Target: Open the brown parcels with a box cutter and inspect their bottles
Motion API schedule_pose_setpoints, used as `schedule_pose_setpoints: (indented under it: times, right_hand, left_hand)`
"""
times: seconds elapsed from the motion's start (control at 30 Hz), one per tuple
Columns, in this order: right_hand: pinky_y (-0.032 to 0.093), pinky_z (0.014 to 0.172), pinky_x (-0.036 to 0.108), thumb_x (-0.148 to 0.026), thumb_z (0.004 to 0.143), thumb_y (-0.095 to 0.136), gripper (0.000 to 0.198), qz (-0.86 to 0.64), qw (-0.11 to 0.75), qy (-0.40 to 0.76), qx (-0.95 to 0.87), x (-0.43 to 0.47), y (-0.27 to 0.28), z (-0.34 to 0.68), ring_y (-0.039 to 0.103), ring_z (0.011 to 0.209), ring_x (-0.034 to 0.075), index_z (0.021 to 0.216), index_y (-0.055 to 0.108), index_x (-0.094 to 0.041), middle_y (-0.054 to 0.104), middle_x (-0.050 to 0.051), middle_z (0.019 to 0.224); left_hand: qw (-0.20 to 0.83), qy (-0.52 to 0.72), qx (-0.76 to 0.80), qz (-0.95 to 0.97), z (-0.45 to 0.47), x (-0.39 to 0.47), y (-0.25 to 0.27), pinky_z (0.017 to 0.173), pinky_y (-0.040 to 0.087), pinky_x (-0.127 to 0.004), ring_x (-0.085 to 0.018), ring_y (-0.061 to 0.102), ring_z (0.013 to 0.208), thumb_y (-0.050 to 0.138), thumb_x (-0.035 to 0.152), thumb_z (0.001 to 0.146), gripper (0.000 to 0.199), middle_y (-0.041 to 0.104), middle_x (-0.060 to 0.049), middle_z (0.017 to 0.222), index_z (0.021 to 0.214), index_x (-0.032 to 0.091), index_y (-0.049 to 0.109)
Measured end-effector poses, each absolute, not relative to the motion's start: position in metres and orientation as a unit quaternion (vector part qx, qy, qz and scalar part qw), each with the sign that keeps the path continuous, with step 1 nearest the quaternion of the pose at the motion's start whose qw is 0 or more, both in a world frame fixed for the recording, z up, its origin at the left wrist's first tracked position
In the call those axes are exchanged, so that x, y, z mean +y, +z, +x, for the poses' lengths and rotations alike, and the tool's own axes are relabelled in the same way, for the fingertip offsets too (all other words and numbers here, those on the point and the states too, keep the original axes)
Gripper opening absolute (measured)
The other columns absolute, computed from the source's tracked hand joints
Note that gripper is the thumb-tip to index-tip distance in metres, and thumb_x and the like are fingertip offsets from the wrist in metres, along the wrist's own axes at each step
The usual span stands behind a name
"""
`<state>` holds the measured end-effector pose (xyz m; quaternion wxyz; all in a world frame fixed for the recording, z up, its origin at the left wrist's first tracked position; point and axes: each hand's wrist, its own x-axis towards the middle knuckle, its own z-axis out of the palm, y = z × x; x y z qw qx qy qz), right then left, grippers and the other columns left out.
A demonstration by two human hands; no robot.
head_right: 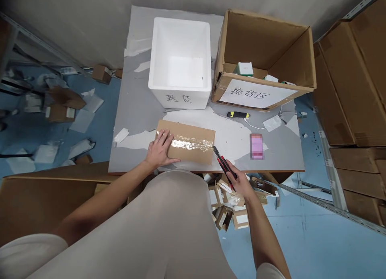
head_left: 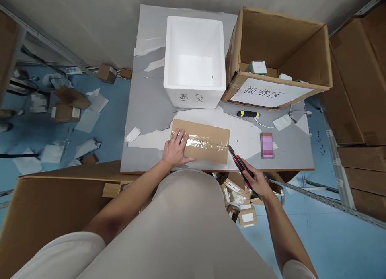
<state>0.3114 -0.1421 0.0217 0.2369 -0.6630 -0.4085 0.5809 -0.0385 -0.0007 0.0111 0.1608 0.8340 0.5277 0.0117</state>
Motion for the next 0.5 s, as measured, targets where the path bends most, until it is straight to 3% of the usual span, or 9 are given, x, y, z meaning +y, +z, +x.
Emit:
schedule_pose_setpoints:
  times: [0.17,0.5]
  right_hand:
    - [0.039,0.037,0.023,-0.056,0.086,0.052,0.077,-0.663,0.268,0.590,-0.374,-0.164,0.013,0.303,0.044,0.040,0.010,0.150,0.026,-0.020,0.050,-0.005,0.055]
    - [0.038,0.035,0.023,-0.056,0.084,0.055,0.070,-0.674,0.252,0.583,-0.378,-0.189,0.013,0.287,0.043,0.038,0.010,0.143,0.042,-0.021,0.054,-0.002,0.057]
  left_hand:
    - [0.157,-0.027,0.532,0.832,-0.039,-0.002,0.017,0.099,0.037,-0.051,-0.039,0.014,0.144,0.056,0.077,0.066,0.105,0.022,-0.017,0.155,0.147,0.017,0.030]
    - [0.169,-0.005,0.531,0.831,-0.041,-0.001,0.014,0.099,0.037,-0.051,-0.039,0.015,0.143,0.056,0.077,0.066,0.104,0.023,-0.017,0.155,0.147,0.018,0.030]
